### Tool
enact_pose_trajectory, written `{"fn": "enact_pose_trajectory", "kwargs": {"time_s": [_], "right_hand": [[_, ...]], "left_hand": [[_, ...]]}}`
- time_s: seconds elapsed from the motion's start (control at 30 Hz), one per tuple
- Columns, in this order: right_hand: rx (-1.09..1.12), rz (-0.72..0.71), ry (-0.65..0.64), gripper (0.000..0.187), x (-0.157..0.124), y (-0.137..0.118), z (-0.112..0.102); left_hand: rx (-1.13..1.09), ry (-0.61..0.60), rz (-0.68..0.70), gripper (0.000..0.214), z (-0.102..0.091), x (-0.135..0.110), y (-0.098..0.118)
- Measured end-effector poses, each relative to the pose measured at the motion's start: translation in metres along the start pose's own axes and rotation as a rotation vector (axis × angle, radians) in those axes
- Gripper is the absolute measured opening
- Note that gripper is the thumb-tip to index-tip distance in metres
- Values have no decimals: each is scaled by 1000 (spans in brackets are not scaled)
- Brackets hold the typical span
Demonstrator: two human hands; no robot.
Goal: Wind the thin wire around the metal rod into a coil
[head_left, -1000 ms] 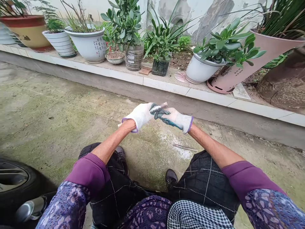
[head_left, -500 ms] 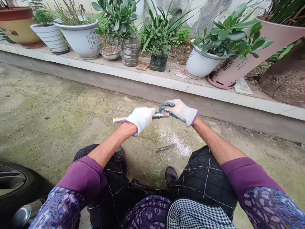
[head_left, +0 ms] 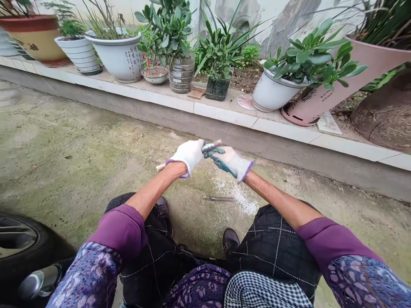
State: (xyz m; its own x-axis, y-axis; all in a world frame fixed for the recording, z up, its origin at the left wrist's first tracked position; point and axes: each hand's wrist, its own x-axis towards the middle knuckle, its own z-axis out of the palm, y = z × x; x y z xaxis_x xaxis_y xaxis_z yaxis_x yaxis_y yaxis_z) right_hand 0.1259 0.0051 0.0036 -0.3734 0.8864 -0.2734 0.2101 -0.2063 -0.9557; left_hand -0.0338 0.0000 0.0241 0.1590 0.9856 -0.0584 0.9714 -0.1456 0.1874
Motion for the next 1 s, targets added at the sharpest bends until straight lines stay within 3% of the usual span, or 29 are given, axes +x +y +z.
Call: {"fn": "enact_pose_trajectory", "kwargs": {"time_s": [0.2,0.37,0.43,0.5,0.6,0.7,0.77,0.87,1.0], "right_hand": [[293,138,-185,40,3,24,-6],[289,166,-156,48,3,44,-6],[267,156,-158,48,-2,43,-7],[280,103,-173,48,-7,37,-9],[285,-15,-184,47,-10,22,-12],[106,-83,-151,41,-8,13,-12],[-112,-178,-84,31,-7,12,-11],[-483,-358,-14,13,-9,14,-14],[-871,-451,-31,20,-18,9,-26]], "left_hand": [[160,44,65,42,11,-21,14],[78,-115,101,65,22,-37,18],[-79,-195,96,74,19,-42,15],[-386,-259,97,71,15,-45,11],[-938,-382,42,41,11,-46,7],[-1106,-381,-104,25,10,-42,4],[-1042,-302,-158,23,8,-37,2],[-787,-199,-135,26,7,-26,-6],[-219,-132,-77,27,14,-12,-18]]}}
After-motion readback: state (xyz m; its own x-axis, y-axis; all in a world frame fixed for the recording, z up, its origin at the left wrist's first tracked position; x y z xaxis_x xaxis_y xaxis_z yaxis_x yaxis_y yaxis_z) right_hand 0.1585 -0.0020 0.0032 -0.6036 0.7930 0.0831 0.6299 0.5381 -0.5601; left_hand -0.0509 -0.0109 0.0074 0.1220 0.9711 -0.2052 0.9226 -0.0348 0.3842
